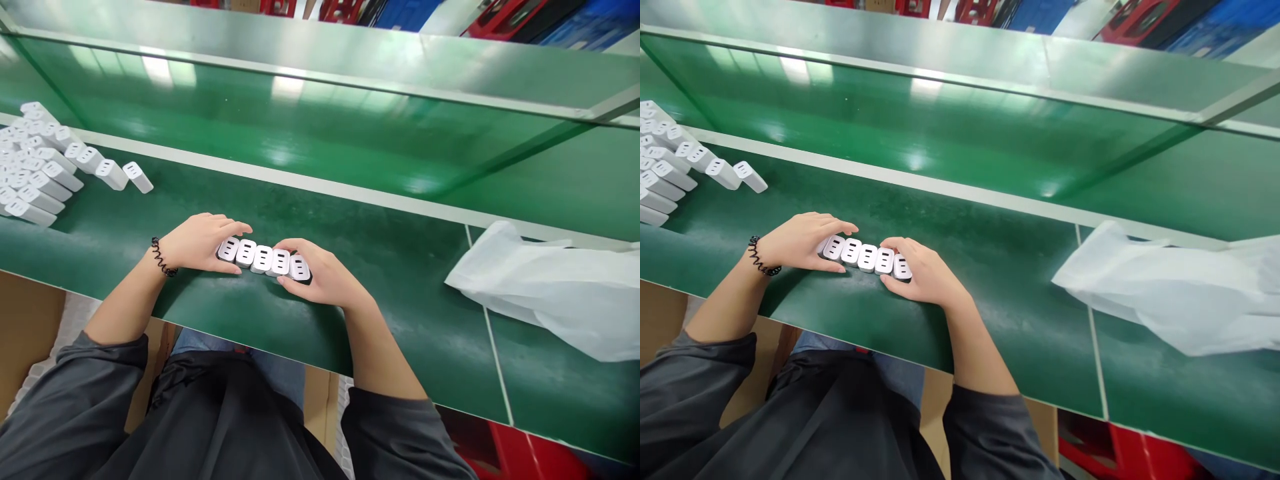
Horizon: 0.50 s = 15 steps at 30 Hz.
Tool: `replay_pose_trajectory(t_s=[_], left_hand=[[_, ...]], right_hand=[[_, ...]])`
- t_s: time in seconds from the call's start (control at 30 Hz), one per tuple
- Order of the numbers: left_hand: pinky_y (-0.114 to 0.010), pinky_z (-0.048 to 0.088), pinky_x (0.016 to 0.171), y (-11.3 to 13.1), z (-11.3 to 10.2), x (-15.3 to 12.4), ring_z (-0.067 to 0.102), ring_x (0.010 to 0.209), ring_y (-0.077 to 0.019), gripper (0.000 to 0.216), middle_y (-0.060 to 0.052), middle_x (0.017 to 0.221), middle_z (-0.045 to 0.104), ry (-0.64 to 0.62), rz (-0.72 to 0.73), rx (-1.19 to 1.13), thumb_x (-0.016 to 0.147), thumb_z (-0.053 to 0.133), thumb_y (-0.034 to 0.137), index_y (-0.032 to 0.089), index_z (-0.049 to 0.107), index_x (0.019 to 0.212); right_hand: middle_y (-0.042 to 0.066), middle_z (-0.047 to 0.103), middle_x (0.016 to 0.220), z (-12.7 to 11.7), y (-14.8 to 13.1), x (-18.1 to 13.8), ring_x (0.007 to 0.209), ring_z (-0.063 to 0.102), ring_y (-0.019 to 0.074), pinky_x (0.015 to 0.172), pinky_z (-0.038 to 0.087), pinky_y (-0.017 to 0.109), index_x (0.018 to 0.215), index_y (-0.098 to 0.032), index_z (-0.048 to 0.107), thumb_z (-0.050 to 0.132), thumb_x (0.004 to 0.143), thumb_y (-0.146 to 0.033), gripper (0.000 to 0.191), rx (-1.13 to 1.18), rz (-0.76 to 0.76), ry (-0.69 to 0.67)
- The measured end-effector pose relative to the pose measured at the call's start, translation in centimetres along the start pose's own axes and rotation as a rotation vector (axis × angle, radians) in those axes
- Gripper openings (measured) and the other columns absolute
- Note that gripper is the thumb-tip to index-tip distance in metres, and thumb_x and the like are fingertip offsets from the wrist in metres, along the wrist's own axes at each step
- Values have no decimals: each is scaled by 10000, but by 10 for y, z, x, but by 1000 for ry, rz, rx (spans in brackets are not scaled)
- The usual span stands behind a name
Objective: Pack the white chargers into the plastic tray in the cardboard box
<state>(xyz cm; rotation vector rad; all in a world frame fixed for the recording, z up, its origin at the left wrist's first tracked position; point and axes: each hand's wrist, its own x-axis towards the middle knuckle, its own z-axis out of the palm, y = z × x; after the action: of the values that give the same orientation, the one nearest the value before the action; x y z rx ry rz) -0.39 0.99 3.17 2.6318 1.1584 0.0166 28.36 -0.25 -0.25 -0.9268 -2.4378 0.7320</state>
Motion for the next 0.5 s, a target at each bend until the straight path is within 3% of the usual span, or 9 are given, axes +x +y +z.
replay_pose_trajectory(t_s=[0.2,0.33,0.5], left_hand=[[-311,487,877,-7,-7,-7,656,1083,-247,747,-89,1247,675,46,-13,-179,819,616,719,213,510,1358],[-314,501,901,-13,-14,-10,656,1076,-214,583,-91,1231,683,154,-71,-365,982,380,644,174,581,1263],[-361,467,1029,-14,-15,-9,617,1164,-227,639,-96,1259,675,248,43,-482,1026,265,624,185,725,1088]], right_hand=[[81,692,1121,3,2,0,910,680,229,768,558,357,1194,-229,517,598,871,-316,345,9,15,7],[81,697,1139,2,3,0,935,695,231,791,574,360,1192,-234,525,599,885,-319,328,47,26,22],[76,682,1179,7,11,1,1030,688,243,792,602,376,1189,-255,496,641,879,-368,360,119,96,238]])
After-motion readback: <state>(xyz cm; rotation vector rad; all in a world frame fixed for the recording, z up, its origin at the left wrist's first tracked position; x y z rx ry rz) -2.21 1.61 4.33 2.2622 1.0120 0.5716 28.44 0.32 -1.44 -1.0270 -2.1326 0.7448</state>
